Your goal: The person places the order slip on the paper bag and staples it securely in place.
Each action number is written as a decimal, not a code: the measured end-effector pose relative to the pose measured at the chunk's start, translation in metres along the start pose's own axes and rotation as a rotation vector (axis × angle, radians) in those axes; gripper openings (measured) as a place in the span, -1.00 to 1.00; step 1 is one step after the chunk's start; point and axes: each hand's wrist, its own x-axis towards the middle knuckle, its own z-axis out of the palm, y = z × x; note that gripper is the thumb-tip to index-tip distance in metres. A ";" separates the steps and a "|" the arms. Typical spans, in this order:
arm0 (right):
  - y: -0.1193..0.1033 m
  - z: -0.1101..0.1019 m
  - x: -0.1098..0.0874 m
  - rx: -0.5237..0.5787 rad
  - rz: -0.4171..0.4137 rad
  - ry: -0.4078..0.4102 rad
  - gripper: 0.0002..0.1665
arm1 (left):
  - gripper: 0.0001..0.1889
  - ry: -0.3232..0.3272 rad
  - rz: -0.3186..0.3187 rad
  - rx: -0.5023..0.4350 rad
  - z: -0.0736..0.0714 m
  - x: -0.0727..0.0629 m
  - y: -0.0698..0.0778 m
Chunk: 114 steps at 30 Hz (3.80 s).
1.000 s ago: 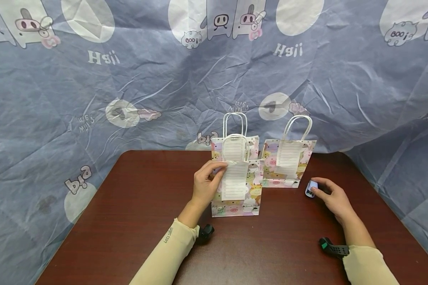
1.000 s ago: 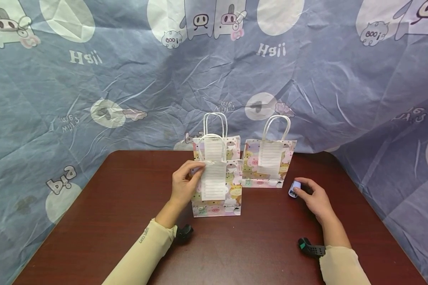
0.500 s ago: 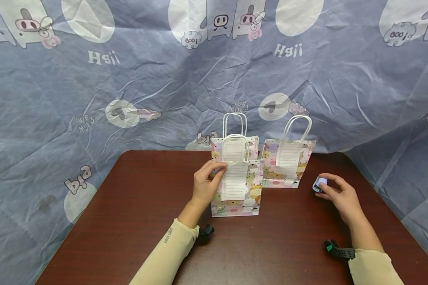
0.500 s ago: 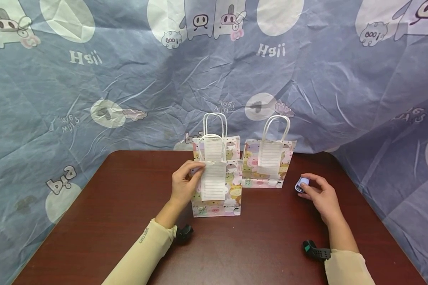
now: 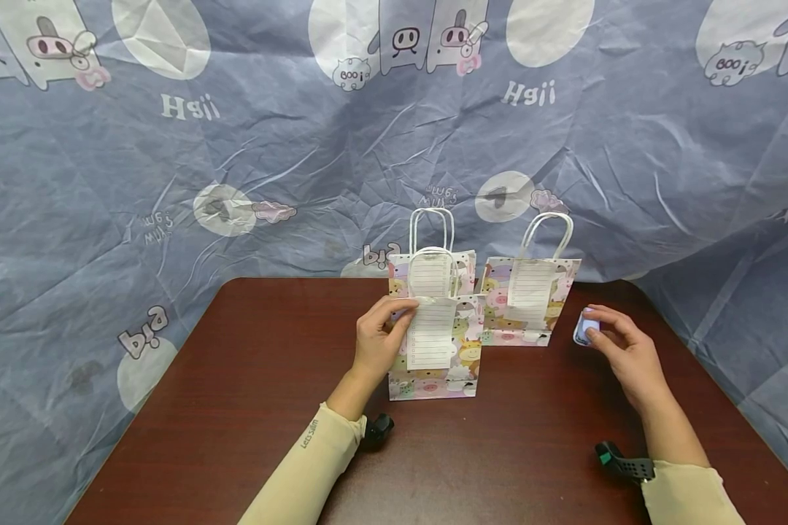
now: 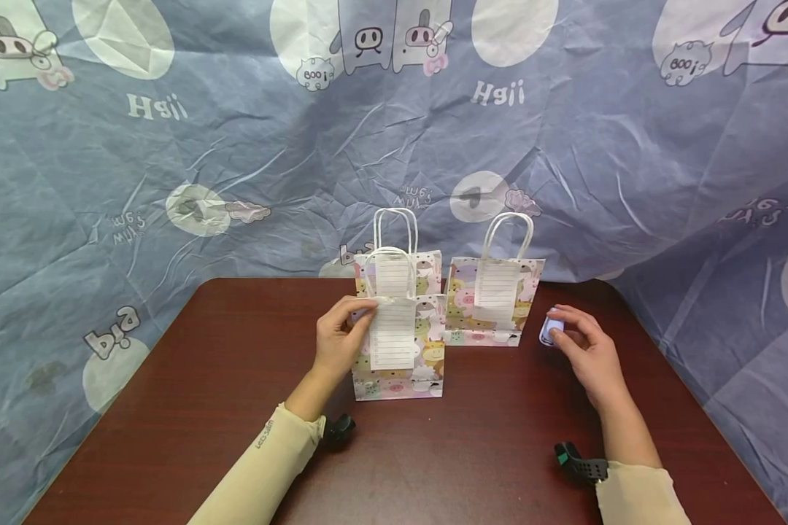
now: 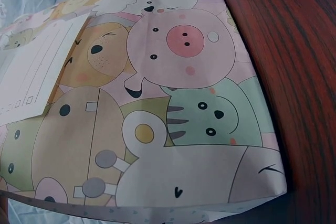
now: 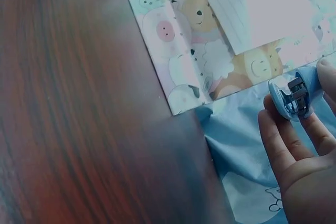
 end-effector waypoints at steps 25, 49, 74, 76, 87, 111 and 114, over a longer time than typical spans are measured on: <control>-0.062 0.039 -0.004 0.165 -0.020 -0.100 -0.25 | -0.87 -0.007 0.000 -0.013 -0.001 0.001 0.001; -0.109 0.091 -0.004 0.241 -0.224 -0.348 -0.15 | -0.86 0.003 -0.001 0.003 0.000 0.000 0.002; -0.131 0.158 0.012 -0.160 -0.328 -0.265 -0.23 | -0.88 -0.005 -0.003 -0.027 -0.001 -0.002 0.000; -0.132 0.162 0.014 -0.144 -0.351 -0.280 -0.24 | -0.88 -0.007 -0.003 -0.027 -0.001 -0.002 0.000; -0.129 0.182 0.024 -0.176 -0.365 -0.305 -0.27 | -0.87 -0.005 0.010 -0.018 0.000 -0.001 0.000; -0.126 0.202 0.032 -0.479 -0.365 -0.266 -0.20 | -0.83 0.011 0.030 0.004 0.001 0.000 0.002; -0.125 0.203 0.033 -0.526 -0.371 -0.261 -0.20 | -0.84 0.007 0.031 0.003 0.001 0.000 0.002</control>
